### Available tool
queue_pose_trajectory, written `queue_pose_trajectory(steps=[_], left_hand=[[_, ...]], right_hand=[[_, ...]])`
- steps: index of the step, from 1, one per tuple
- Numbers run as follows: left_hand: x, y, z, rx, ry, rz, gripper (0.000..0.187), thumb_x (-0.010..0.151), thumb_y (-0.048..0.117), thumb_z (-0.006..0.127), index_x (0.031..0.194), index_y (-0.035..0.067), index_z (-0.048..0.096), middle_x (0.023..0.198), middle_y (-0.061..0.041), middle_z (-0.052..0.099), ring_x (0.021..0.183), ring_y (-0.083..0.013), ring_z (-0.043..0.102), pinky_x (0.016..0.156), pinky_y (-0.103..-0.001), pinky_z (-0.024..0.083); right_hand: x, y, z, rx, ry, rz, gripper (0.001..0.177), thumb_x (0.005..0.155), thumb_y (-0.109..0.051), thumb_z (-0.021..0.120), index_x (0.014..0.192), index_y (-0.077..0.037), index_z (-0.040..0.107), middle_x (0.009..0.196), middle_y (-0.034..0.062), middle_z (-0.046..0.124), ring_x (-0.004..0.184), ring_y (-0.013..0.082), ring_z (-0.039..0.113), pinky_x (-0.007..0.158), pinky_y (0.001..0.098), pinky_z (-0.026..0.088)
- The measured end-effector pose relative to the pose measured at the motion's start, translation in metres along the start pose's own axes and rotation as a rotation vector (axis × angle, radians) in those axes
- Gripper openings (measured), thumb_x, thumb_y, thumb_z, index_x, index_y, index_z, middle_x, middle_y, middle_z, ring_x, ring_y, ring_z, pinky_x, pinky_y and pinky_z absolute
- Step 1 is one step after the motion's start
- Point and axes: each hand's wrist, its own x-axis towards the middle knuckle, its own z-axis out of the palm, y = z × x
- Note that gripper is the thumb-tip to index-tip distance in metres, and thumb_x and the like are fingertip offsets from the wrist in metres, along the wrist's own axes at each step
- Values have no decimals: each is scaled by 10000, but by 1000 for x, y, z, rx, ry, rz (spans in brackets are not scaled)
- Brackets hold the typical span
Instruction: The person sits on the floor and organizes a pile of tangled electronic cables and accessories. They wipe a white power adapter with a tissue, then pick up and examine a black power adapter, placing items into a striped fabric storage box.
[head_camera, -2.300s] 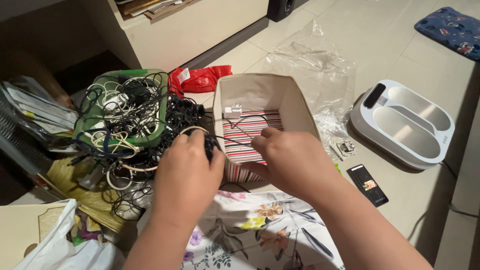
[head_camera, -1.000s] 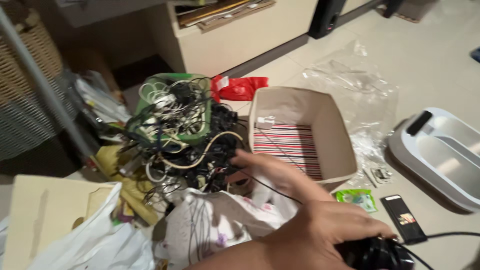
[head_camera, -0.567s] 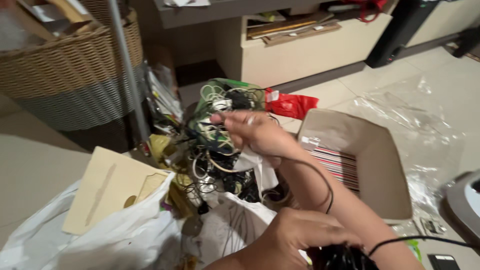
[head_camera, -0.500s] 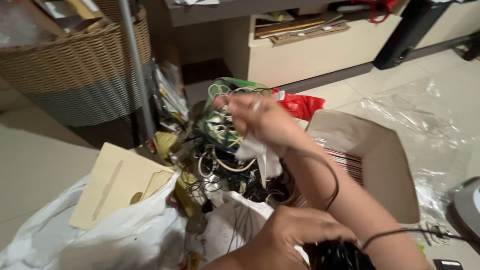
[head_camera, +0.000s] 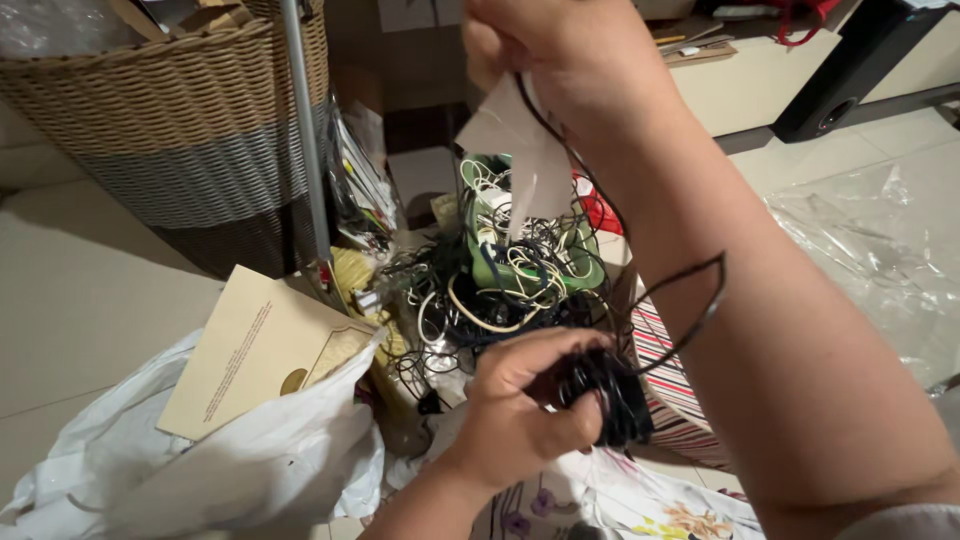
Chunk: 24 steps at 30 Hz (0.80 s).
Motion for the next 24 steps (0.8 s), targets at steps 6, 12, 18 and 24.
queue_pose_trajectory(steps=[6, 12, 18, 24], left_hand=[[7, -2, 0, -334, 29, -173, 591, 901, 243, 800, 1385, -24, 592, 1208, -38, 688, 1081, -73, 628, 997, -251, 542], [17, 2, 2, -17, -27, 82, 451, 985, 205, 790, 1314, -64, 639, 1124, -31, 670, 997, -73, 645, 909, -241, 559], [30, 4, 24, -219, -45, -162, 472, 896, 118, 768, 1309, -47, 611, 1119, -53, 698, 977, -93, 636, 896, -246, 558], [51, -7, 46, 178, -92, -85, 417, 861, 54, 745, 1257, -65, 687, 1042, -21, 670, 908, -53, 627, 802, -215, 543]], right_hand=[[-18, -9, -25, -228, 103, -79, 188, 1097, -109, 587, 924, -36, 600, 782, 5, 577, 693, 107, 537, 649, 260, 444], [-69, -20, -53, -361, 313, -62, 137, 1104, -110, 594, 997, -35, 635, 823, 8, 583, 717, 93, 537, 657, 249, 440], [-147, -61, -102, -456, 503, 29, 111, 1111, -110, 601, 1069, -34, 670, 864, 10, 588, 741, 79, 538, 665, 237, 436], [-232, -64, -111, -470, 716, 258, 127, 1118, -110, 607, 1141, -32, 704, 905, 12, 593, 765, 66, 539, 672, 225, 432]])
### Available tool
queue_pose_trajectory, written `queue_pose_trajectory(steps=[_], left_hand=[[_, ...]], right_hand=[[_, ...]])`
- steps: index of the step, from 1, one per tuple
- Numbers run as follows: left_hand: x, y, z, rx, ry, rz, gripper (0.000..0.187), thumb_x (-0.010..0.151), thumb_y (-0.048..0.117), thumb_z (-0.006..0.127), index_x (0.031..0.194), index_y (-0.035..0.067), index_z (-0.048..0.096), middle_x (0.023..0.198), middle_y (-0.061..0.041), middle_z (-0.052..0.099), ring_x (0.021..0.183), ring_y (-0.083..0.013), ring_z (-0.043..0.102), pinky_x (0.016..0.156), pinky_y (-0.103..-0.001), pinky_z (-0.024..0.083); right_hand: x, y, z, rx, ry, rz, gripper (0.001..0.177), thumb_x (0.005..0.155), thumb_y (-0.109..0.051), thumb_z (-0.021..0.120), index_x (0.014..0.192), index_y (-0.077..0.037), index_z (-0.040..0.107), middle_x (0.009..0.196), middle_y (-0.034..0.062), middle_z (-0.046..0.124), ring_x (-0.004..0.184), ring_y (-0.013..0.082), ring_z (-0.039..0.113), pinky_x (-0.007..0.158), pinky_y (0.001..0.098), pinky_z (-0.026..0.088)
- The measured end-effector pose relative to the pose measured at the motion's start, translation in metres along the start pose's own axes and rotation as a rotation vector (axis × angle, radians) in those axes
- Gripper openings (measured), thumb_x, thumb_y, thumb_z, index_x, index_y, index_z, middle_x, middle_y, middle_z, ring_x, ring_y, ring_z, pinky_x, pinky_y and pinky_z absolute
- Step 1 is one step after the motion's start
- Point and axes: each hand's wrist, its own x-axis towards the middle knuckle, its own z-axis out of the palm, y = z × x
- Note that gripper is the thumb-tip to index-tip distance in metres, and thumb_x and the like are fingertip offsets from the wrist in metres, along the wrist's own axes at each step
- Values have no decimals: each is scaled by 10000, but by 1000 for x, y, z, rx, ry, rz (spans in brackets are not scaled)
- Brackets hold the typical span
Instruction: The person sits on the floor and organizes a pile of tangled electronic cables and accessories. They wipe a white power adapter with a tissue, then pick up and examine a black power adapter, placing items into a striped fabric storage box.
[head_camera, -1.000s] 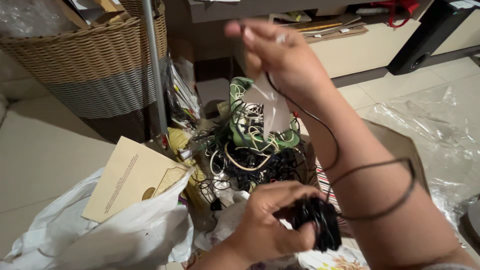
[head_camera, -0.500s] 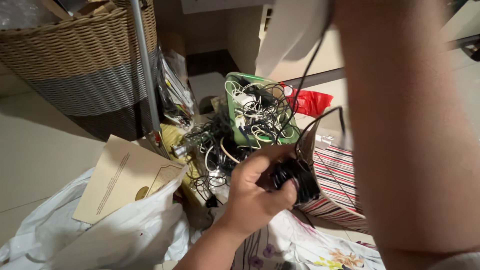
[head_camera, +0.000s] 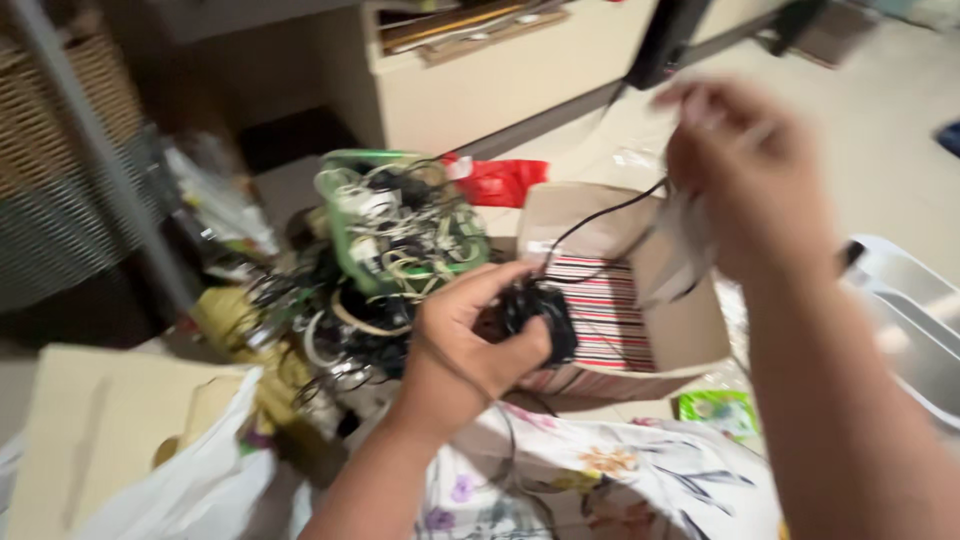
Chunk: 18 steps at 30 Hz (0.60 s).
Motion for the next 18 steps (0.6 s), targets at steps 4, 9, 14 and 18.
queue_pose_trajectory(steps=[4, 9, 14, 18], left_hand=[[15, 4, 15, 122, -91, -380, 412, 777, 68, 769, 1183, 3, 752, 802, -5, 690, 659, -65, 599, 561, -248, 528], [21, 3, 41, 260, -164, -529, 456, 775, 84, 848, 1218, 58, 743, 834, -83, 750, 616, -133, 658, 493, -353, 570], [29, 6, 55, 575, -230, 91, 313, 736, 104, 802, 1024, -6, 750, 884, -165, 756, 783, -243, 749, 705, -357, 593], [40, 6, 62, 1095, -314, 289, 263, 663, 149, 837, 819, -24, 714, 814, -204, 710, 771, -388, 701, 672, -473, 559]], right_hand=[[-56, 44, -4, 73, 89, 338, 170, 1032, -174, 587, 1097, -60, 695, 893, -24, 660, 703, 68, 556, 607, 235, 458], [-108, 97, -18, -76, 66, 520, 199, 1036, -190, 609, 1063, -32, 727, 853, 49, 677, 732, 124, 592, 651, 267, 497], [-118, 117, -54, 287, 89, 842, 277, 957, -210, 655, 1171, -39, 692, 894, 28, 710, 753, 122, 644, 658, 279, 532], [-118, 122, -84, -39, 188, 812, 365, 918, -257, 687, 1251, -111, 652, 937, 12, 700, 726, 107, 599, 620, 277, 495]])
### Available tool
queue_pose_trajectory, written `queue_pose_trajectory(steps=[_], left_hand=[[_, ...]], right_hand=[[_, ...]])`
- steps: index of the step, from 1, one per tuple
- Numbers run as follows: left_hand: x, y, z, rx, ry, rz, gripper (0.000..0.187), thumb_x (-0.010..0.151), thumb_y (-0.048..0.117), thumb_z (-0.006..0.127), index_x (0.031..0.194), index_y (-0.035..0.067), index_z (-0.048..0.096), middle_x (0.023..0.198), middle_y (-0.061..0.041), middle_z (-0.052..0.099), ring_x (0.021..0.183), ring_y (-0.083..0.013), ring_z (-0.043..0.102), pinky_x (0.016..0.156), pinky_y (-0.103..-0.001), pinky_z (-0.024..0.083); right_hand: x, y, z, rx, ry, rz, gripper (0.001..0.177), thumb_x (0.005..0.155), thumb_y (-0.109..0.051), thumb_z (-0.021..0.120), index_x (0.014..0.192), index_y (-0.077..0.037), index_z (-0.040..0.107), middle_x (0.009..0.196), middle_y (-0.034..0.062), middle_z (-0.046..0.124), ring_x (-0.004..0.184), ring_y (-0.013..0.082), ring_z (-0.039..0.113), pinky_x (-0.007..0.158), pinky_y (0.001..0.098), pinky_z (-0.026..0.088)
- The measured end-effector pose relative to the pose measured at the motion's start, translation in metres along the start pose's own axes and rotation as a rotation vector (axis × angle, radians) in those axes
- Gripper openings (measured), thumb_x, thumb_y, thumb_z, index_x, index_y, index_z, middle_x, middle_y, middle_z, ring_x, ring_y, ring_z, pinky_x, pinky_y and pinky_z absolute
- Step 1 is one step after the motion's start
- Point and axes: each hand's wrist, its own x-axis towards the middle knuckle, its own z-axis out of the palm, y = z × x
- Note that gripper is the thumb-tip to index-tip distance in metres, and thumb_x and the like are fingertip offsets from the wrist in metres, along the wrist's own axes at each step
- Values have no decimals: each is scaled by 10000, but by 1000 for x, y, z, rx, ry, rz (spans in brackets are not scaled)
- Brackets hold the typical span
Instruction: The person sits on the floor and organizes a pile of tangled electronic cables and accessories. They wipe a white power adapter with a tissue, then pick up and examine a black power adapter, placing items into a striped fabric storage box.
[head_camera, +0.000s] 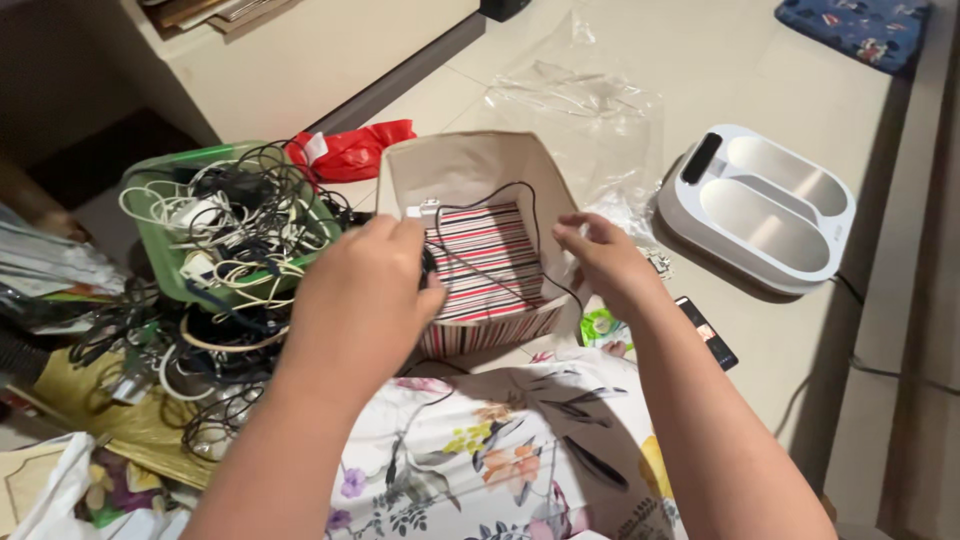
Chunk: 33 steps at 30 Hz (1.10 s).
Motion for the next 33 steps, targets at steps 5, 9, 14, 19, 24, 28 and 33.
queue_pose_trajectory(steps=[5, 9, 14, 19, 24, 28, 33], left_hand=[[20, -2, 25, 331, -377, 157, 67, 781, 54, 740, 840, 71, 713, 931, -157, 714, 915, -332, 713, 810, -433, 582], [22, 5, 26, -105, -403, 235, 332, 681, 173, 802, 965, 27, 710, 976, -148, 726, 1001, -354, 676, 862, -468, 532], [12, 14, 29, -428, -87, 291, 445, 777, 150, 781, 1180, -12, 687, 1175, -194, 712, 1103, -372, 663, 949, -448, 528], [2, 12, 26, -459, 106, 203, 428, 814, 82, 751, 1218, -30, 664, 1181, -197, 698, 1103, -379, 657, 960, -441, 529], [-2, 8, 24, -413, 155, 173, 419, 827, 55, 749, 1231, -10, 660, 1176, -174, 689, 1087, -359, 657, 957, -436, 534], [-6, 10, 26, -605, 155, -6, 424, 828, 35, 742, 1246, 26, 670, 1215, -170, 584, 989, -267, 669, 834, -347, 566], [-8, 11, 26, -640, 228, 54, 440, 860, 16, 745, 1293, 19, 667, 1151, -144, 596, 1055, -268, 665, 920, -338, 547]], right_hand=[[-17, -8, -15, -173, 194, -277, 293, 987, -236, 693, 1227, -76, 744, 934, 88, 651, 780, 108, 550, 671, 278, 454], [-46, -29, -7, 33, 83, -455, 291, 989, -222, 673, 1225, -56, 710, 1064, 47, 723, 897, 68, 657, 763, 243, 543], [-68, -47, 7, 179, -375, -336, 451, 979, -253, 614, 1383, -53, 605, 1258, 25, 712, 1099, 57, 655, 952, 240, 536], [-73, -31, 21, -189, -366, -145, 512, 962, -305, 648, 1394, -29, 655, 1080, 79, 773, 949, 94, 643, 833, 282, 536], [-90, -28, 28, 151, -514, -126, 651, 933, -272, 669, 1487, 28, 507, 970, 85, 775, 923, 112, 705, 863, 282, 549], [-109, -36, 38, 12, -535, -221, 915, 840, -153, 792, 1597, -18, 297, 922, 129, 759, 909, 136, 701, 879, 296, 539], [-117, -32, 43, 294, -691, -120, 613, 961, -223, 628, 1454, 72, 413, 1038, 83, 787, 1059, 125, 721, 992, 281, 531]])
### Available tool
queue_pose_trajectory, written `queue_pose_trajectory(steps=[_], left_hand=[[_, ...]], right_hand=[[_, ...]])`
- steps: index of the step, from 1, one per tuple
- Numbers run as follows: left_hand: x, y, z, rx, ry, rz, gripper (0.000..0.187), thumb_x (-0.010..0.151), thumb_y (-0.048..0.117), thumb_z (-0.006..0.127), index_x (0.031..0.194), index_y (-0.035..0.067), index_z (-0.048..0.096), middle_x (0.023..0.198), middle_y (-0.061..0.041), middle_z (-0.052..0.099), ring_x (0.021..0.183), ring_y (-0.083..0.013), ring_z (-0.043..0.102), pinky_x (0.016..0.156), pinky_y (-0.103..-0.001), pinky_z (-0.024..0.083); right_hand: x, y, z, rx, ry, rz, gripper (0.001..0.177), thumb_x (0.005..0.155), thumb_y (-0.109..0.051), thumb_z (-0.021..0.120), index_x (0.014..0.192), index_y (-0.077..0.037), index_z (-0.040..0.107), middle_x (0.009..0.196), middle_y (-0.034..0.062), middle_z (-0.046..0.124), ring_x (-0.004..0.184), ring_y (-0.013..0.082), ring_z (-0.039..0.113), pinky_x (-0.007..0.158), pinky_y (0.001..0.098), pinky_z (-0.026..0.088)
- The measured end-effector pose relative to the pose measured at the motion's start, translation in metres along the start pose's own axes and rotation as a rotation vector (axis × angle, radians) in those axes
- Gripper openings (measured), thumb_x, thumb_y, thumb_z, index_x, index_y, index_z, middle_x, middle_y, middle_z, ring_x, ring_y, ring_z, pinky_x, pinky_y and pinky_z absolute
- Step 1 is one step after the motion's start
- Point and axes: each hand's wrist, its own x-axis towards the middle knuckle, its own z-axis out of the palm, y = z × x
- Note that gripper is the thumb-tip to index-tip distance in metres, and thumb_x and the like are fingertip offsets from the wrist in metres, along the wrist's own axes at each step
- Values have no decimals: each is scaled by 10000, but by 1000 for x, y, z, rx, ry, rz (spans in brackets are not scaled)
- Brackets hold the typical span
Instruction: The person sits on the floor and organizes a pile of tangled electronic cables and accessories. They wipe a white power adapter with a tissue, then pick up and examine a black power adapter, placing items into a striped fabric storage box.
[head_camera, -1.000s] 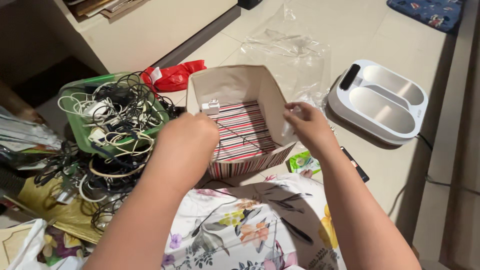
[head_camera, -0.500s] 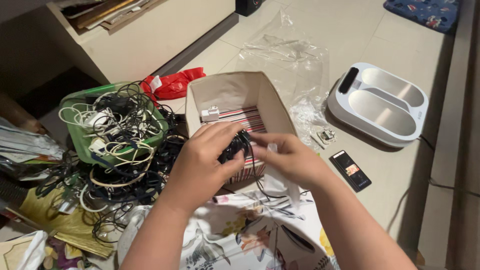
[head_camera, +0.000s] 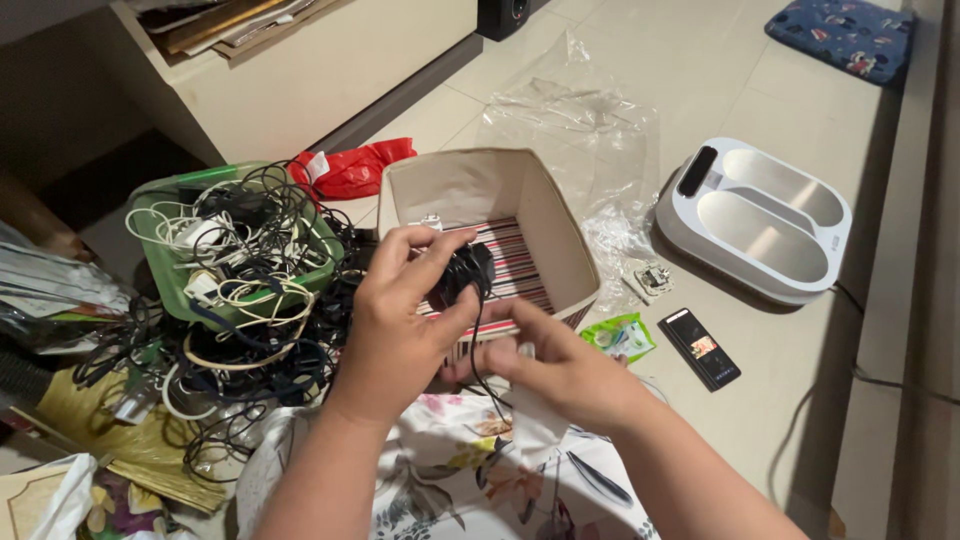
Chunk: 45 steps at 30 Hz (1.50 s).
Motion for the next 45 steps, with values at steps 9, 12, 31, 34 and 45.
queue_pose_trajectory(steps=[9, 12, 31, 34, 45], left_hand=[[-4, -19, 12, -757, 195, -413, 453, 912, 13, 708, 1321, -48, 523, 1191, -115, 668, 1041, -118, 651, 894, -250, 557], [-6, -28, 4, -1051, 104, -563, 402, 904, 9, 713, 1257, -96, 552, 1112, -141, 712, 974, -138, 698, 858, -273, 596], [-4, -26, -4, -157, -217, -864, 364, 674, 151, 798, 1017, 31, 805, 672, 6, 670, 594, -68, 587, 549, -254, 507], [-4, -26, -3, -70, -138, -749, 355, 673, 158, 796, 995, 9, 800, 782, -65, 729, 640, -117, 681, 597, -282, 567], [6, -22, -11, -12, -258, -521, 490, 593, 133, 854, 1070, 40, 789, 872, -84, 760, 634, -163, 661, 610, -290, 543]], right_hand=[[10, 32, -43, -227, -309, 33, 286, 1021, -163, 654, 1156, 66, 759, 930, 101, 725, 866, 141, 618, 807, 299, 499], [31, 25, -57, -451, -378, 20, 284, 988, -192, 694, 1160, 23, 761, 1087, 60, 784, 981, 103, 678, 876, 295, 546], [44, -63, -1, -900, 494, 23, 219, 901, -245, 731, 945, -31, 747, 588, 45, 579, 537, 103, 425, 495, 321, 405], [33, -63, 11, -889, 472, -3, 227, 922, -246, 715, 908, -21, 735, 579, 48, 567, 533, 113, 417, 483, 330, 384], [39, -47, 2, -822, 665, -389, 197, 983, -192, 694, 973, 2, 725, 728, 66, 691, 637, 87, 548, 558, 275, 467]])
